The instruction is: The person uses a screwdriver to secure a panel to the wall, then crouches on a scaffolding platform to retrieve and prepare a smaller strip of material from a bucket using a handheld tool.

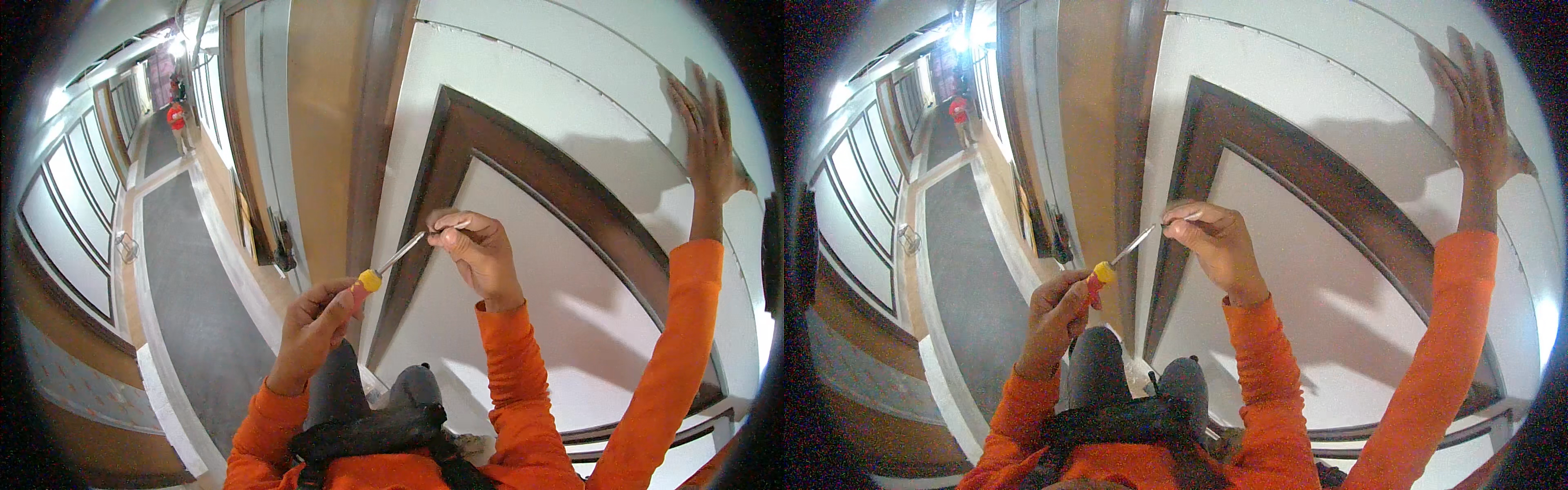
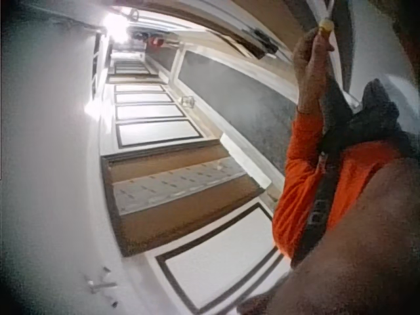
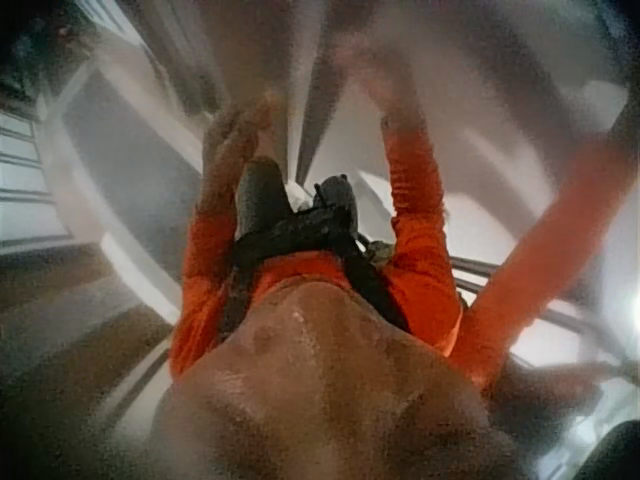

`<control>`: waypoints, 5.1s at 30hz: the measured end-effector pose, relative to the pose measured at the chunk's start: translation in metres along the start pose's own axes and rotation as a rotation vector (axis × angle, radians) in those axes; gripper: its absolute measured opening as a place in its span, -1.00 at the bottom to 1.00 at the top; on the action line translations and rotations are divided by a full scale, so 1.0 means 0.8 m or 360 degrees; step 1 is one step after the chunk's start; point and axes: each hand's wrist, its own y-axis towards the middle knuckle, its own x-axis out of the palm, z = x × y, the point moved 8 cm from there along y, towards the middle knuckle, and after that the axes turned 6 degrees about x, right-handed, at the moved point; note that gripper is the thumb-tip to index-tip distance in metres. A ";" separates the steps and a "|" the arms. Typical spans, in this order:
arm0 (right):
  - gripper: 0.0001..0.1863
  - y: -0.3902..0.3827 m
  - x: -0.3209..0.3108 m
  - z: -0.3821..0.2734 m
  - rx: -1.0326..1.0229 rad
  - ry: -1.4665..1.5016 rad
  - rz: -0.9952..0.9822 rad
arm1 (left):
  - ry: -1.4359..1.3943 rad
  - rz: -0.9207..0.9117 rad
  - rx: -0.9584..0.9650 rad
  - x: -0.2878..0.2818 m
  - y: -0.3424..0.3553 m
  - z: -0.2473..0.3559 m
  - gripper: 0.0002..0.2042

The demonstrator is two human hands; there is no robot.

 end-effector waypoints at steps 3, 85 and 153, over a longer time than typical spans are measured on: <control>-0.92 0.003 0.009 0.000 -0.0019 -0.0024 0.0013 | 0.0032 -0.0020 0.0081 -0.002 0.000 0.002 -0.66; -0.77 0.212 -0.125 -0.147 -0.0602 0.1008 0.0613 | 0.2314 0.0052 0.2059 0.253 0.181 0.331 -0.71; -0.71 0.240 -0.120 -0.142 -0.0549 0.1676 0.0519 | 0.2468 -0.0128 0.2401 0.251 0.183 0.343 -0.52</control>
